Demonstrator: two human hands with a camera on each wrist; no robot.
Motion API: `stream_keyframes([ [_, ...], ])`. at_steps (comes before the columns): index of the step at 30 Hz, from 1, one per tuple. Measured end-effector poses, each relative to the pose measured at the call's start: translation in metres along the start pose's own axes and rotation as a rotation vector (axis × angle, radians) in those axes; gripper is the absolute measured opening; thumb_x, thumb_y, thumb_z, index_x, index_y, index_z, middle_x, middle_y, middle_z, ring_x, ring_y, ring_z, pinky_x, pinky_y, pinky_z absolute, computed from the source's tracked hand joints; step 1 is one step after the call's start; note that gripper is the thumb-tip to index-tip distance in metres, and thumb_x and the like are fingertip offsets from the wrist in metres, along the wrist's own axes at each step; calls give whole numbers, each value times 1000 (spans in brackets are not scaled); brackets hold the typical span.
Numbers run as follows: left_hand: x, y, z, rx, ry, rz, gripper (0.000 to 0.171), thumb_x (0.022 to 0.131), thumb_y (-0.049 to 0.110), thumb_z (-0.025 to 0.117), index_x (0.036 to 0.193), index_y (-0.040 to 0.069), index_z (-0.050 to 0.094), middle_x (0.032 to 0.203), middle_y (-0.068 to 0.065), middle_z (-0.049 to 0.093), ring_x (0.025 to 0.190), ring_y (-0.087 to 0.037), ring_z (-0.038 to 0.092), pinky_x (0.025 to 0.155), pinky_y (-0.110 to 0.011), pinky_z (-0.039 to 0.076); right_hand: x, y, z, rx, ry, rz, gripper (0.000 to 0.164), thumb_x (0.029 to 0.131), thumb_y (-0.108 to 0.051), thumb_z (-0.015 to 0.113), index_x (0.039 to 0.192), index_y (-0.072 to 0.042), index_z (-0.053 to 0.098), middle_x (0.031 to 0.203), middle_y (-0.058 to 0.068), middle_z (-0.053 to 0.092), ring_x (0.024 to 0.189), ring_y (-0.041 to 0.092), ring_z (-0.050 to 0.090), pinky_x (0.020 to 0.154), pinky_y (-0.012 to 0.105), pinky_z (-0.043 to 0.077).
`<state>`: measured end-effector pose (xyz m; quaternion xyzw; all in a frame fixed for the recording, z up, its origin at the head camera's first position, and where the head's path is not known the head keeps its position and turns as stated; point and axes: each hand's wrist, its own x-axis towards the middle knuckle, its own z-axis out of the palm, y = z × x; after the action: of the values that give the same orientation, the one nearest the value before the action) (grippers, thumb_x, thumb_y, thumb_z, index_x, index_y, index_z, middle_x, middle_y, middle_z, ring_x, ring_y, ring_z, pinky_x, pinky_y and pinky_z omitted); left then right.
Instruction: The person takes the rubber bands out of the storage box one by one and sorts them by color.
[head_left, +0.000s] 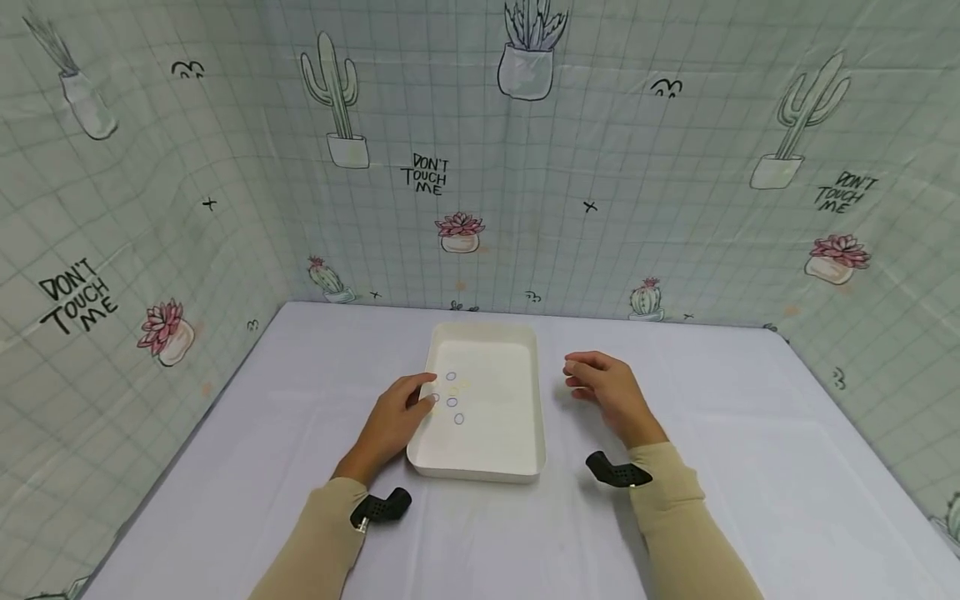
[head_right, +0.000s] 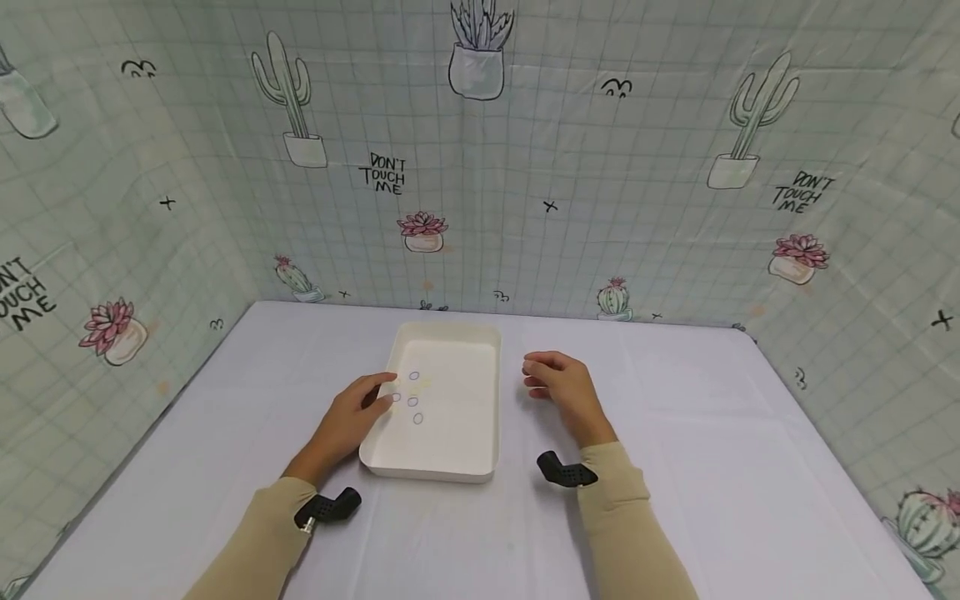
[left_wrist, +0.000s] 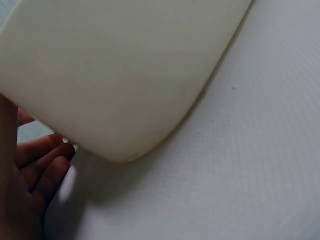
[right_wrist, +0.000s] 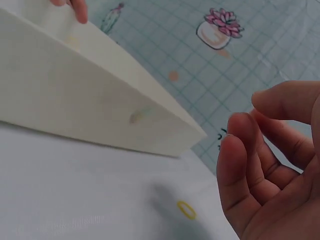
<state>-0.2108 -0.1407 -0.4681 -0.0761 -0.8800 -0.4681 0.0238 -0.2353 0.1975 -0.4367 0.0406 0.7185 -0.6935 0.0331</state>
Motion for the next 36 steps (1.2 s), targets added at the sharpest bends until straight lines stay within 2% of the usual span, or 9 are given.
stream_keyframes([
  [7,-1,-4,0,-10,14,6,40,100,22,61,139,15,60,136,-8,57,111,-24,54,99,-45,43,-2,-7,21,-23,-49,-22,40,99,-20,65,128,8,60,106,10,67,91,21,66,77,29,56],
  [15,0,-5,-5,6,24,7,40,100,20,62,139,14,60,134,-8,58,109,-24,54,97,-45,43,3,-15,48,-12,-95,-37,35,99,-18,65,125,6,62,106,12,67,89,22,66,75,31,57],
  [19,2,-4,-5,-6,27,14,40,100,22,61,139,14,60,134,-8,57,110,-25,54,97,-46,43,6,-21,55,-20,-124,-45,31,98,-18,66,120,3,64,107,16,66,88,21,66,75,32,57],
  [24,2,-4,-2,-10,5,7,41,100,24,62,139,15,60,135,-7,57,109,-24,53,97,-44,43,9,-28,60,-116,-226,-13,29,97,-20,66,119,-2,66,116,21,64,93,26,66,72,33,56],
  [27,4,-4,-1,-11,15,20,40,99,22,63,138,14,60,134,-8,58,108,-24,53,97,-45,43,14,-33,66,-209,-274,-1,32,97,-24,65,121,-3,67,118,19,65,98,29,66,73,33,54],
  [29,5,-3,-1,-14,21,32,40,99,21,63,138,14,61,133,-9,58,107,-24,53,97,-45,43,17,-35,71,-249,-279,11,35,98,-26,64,124,-3,66,117,16,66,101,29,65,76,34,53],
  [33,5,-2,0,-19,10,31,41,99,21,63,139,14,60,134,-10,58,109,-25,53,98,-45,43,24,-35,82,-260,-253,76,36,98,-24,64,125,-1,66,113,10,68,100,26,65,80,33,52],
  [36,3,-3,-1,-19,16,23,41,99,21,63,139,13,60,134,-10,58,110,-25,54,99,-46,43,28,-31,94,-277,-263,103,35,97,-23,65,124,-1,67,110,10,69,97,23,66,80,33,53],
])
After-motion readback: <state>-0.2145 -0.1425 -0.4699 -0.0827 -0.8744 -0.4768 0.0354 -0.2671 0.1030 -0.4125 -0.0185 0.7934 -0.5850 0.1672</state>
